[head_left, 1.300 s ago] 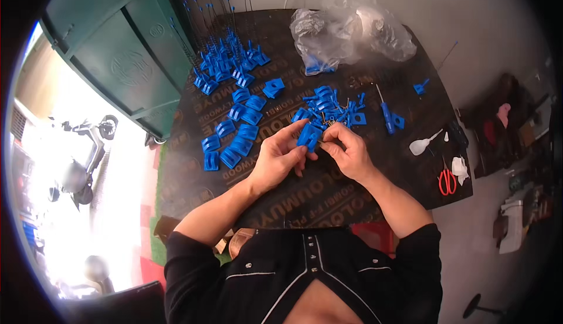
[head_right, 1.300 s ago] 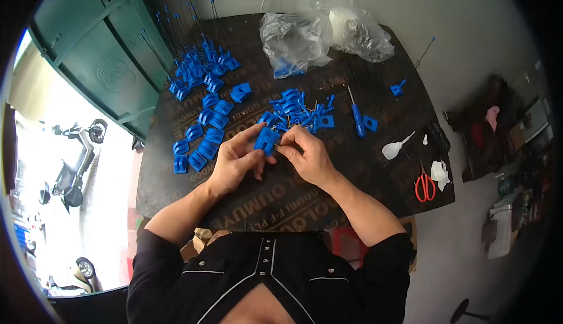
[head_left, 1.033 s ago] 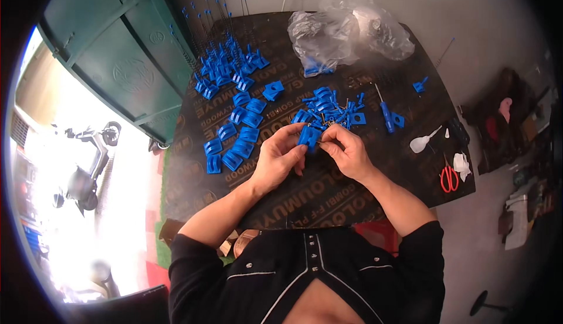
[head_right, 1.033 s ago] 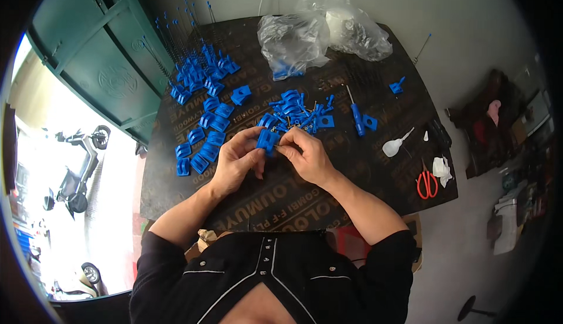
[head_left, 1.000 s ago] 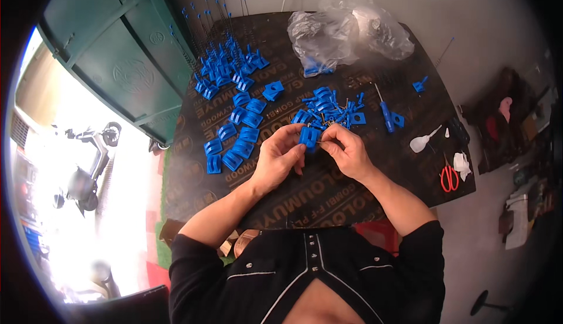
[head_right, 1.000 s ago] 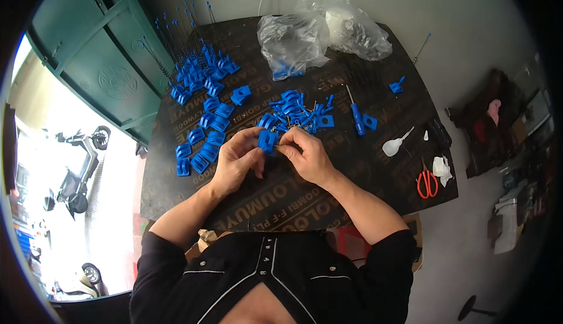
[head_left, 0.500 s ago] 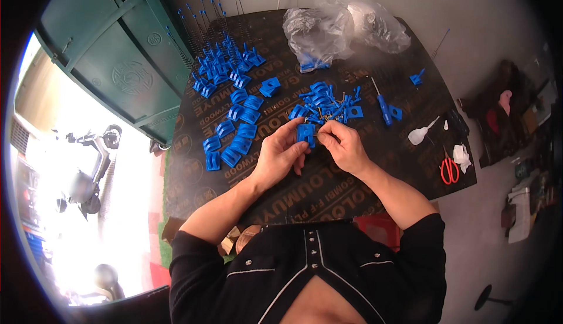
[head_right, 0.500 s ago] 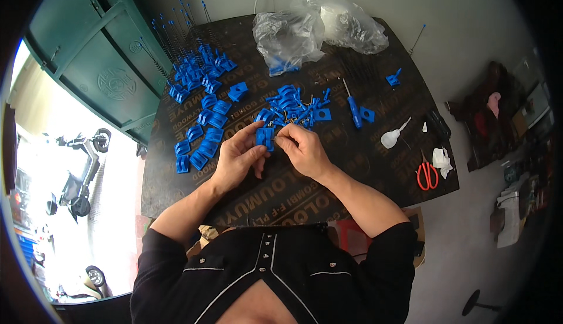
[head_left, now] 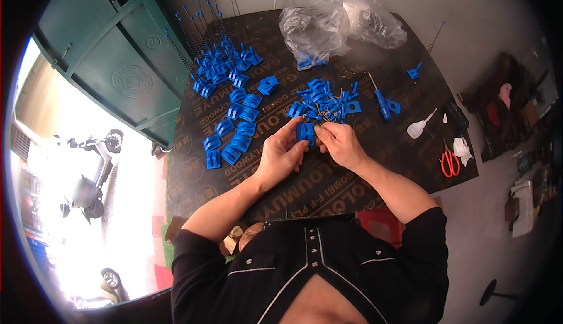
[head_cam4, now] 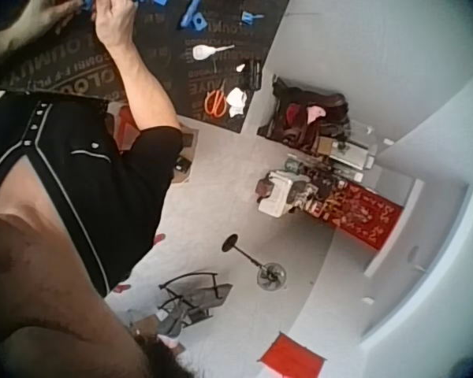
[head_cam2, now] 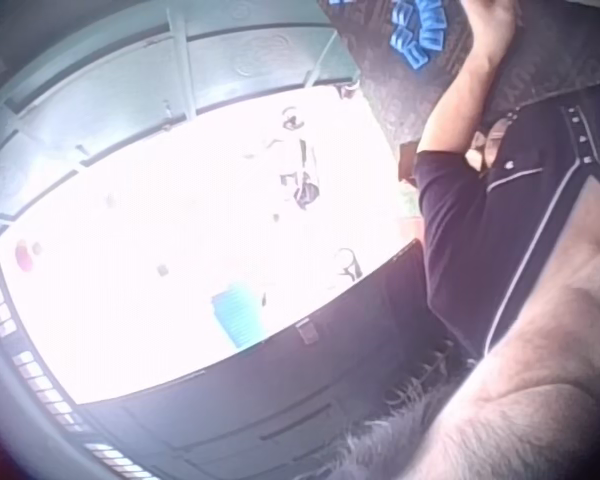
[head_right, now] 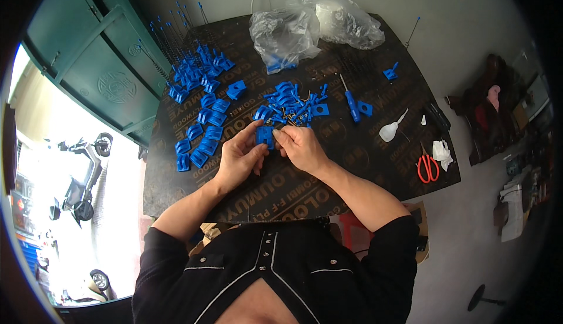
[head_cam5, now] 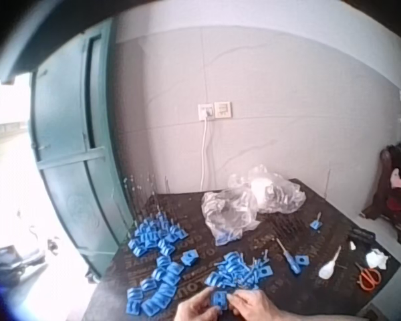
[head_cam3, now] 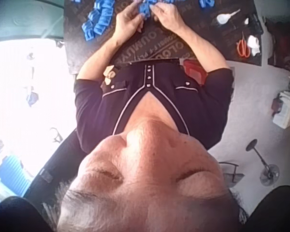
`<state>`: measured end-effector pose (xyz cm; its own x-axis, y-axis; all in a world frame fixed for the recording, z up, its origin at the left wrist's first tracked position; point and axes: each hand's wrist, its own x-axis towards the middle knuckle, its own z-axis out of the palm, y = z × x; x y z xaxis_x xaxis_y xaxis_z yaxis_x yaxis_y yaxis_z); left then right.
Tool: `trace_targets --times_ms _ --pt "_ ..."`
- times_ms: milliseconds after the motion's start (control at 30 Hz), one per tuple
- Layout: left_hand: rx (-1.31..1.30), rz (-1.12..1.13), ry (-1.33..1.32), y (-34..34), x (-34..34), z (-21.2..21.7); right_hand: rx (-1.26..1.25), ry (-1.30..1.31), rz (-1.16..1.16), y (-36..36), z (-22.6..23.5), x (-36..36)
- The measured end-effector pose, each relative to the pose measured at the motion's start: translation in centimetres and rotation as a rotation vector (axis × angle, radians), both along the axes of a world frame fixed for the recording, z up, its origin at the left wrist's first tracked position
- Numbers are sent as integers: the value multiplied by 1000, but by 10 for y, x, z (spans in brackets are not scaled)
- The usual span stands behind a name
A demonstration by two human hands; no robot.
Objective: The person assembles small blue plastic components using a screwdriver and applies glue from a bottle to secure them.
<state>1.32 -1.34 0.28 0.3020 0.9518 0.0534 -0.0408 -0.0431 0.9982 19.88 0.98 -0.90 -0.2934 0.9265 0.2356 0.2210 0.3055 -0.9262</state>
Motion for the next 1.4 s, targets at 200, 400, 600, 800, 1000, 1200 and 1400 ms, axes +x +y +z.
trace_targets --times_ms 200,400,600,800,1000,1200,1400 --pt "138 38 77 -5 3 5 -67 86 75 -1 2 -1" --pt "79 29 36 -3 -1 5 128 164 52 2 -7 -6" --pt "53 11 0 0 -4 3 -23 239 159 9 -8 3" --pt "-19 -81 -48 5 -8 3 -171 347 275 16 -9 9" --pt "-21 -103 -68 7 -8 0 -289 411 342 17 -9 10" --pt "14 -65 -14 5 -5 -1 -373 495 385 15 -14 9" --pt "49 -33 32 2 -3 -2 -259 381 258 10 -8 5"
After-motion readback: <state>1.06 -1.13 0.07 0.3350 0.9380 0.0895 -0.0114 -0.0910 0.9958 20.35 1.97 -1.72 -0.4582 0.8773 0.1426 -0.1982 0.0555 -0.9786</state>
